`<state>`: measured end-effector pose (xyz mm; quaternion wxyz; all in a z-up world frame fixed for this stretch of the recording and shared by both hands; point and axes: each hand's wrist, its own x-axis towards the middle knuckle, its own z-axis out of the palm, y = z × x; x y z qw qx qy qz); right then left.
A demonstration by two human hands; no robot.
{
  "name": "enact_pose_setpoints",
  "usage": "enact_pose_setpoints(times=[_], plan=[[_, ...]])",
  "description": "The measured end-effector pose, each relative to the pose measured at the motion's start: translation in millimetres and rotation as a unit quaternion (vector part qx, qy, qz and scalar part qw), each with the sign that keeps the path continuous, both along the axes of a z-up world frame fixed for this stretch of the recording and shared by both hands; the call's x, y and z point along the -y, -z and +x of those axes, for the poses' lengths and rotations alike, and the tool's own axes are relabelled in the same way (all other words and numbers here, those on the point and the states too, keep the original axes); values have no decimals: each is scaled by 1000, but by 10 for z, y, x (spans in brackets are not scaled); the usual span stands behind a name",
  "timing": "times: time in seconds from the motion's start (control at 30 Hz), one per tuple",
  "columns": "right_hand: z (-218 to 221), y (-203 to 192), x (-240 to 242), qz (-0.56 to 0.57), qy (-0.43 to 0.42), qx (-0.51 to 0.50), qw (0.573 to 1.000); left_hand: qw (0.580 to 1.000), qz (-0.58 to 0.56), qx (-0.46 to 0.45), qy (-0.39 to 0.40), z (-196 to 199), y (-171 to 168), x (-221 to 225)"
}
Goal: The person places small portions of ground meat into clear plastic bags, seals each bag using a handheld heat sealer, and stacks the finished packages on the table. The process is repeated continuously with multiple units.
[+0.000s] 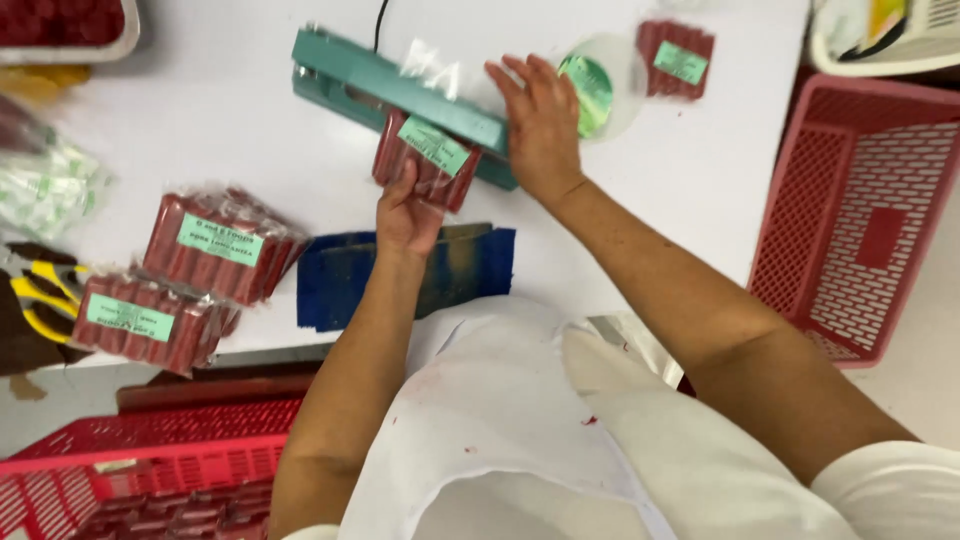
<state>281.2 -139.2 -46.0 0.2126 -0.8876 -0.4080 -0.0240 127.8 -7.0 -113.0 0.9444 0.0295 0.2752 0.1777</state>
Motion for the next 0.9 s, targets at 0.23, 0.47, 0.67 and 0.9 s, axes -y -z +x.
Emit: enact_pose_setpoints(times=[0.23, 0.47, 0.67, 0.9], plan=[[-364, -1282, -100, 137, -107, -61, 983, 989, 95, 93, 64, -476, -1013, -89], [-1184, -892, -74, 197, -62, -516, 831, 996, 39, -71, 32, -912, -947, 92], [-1180, -675, 199, 145, -60, -716, 680, 983, 42, -154, 90, -1107, -605, -66], [-447, -8, 1591, -37, 103, -556, 824, 950, 169, -256, 62, -814, -179, -488]])
